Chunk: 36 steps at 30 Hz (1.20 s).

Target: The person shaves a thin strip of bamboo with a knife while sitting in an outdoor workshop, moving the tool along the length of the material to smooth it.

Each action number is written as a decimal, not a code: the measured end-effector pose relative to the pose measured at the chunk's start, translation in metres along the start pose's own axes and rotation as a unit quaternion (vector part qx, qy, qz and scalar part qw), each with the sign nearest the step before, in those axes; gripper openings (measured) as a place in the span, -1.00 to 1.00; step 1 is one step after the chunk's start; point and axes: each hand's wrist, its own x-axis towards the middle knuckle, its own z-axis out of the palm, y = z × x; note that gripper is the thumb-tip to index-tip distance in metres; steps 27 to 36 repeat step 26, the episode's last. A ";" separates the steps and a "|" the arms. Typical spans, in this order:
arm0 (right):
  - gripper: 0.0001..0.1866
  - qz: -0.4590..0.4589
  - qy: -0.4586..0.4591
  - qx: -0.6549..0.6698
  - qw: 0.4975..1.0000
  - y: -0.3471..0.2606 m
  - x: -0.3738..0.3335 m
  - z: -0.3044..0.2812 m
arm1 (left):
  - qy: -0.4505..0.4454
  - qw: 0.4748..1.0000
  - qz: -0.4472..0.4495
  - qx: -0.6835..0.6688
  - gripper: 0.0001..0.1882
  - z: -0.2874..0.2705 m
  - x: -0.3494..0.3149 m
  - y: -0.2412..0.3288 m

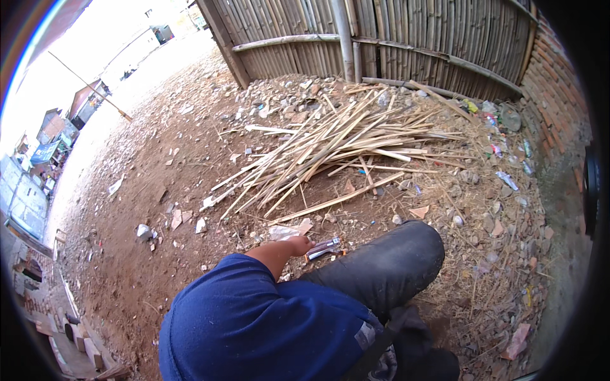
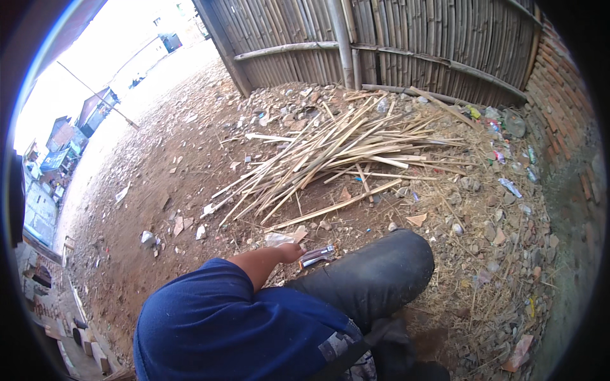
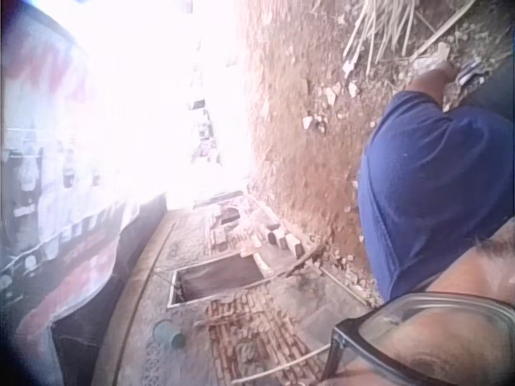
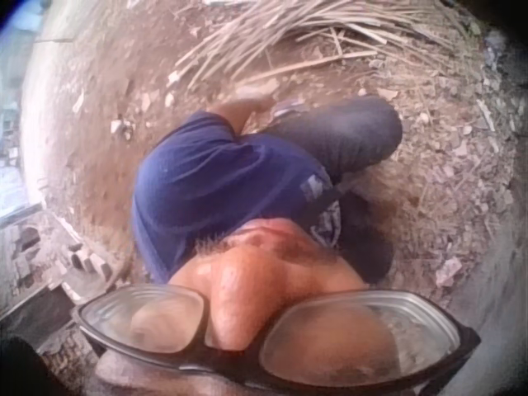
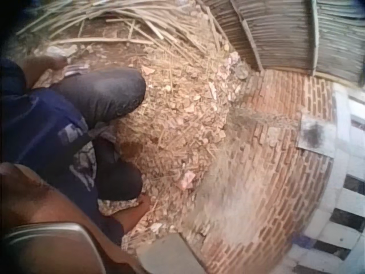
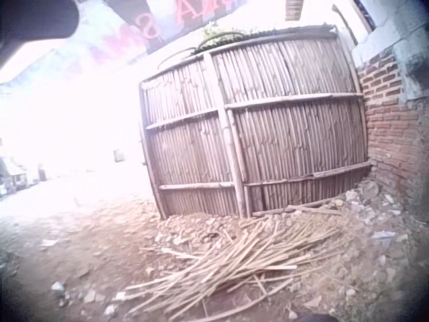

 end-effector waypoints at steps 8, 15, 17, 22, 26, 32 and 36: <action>-0.60 0.069 0.066 0.004 0.995 0.109 -0.073 -0.017 | 0.061 0.995 0.057 -0.047 -0.30 0.001 0.013 0.006; -0.58 -0.052 0.108 -0.016 0.993 0.160 -0.122 -0.061 | 0.057 0.966 0.060 -0.244 -0.47 -0.021 0.062 -0.015; -0.49 0.037 0.159 0.035 0.986 0.117 -0.146 -0.094 | 0.056 0.921 0.123 -0.366 -0.52 -0.041 0.039 0.036; -0.44 -0.029 0.190 0.062 0.979 0.082 -0.148 -0.104 | 0.169 0.863 0.333 -0.342 -0.60 -0.099 -0.063 0.197; -0.82 -0.139 0.387 0.392 0.823 0.021 -0.224 -0.194 | 0.181 0.721 0.622 -0.247 -0.58 -0.158 -0.178 0.314; -0.82 -0.139 0.387 0.392 0.823 0.021 -0.224 -0.194 | 0.181 0.721 0.622 -0.247 -0.58 -0.158 -0.178 0.314; -0.82 -0.139 0.387 0.392 0.823 0.021 -0.224 -0.194 | 0.181 0.721 0.622 -0.247 -0.58 -0.158 -0.178 0.314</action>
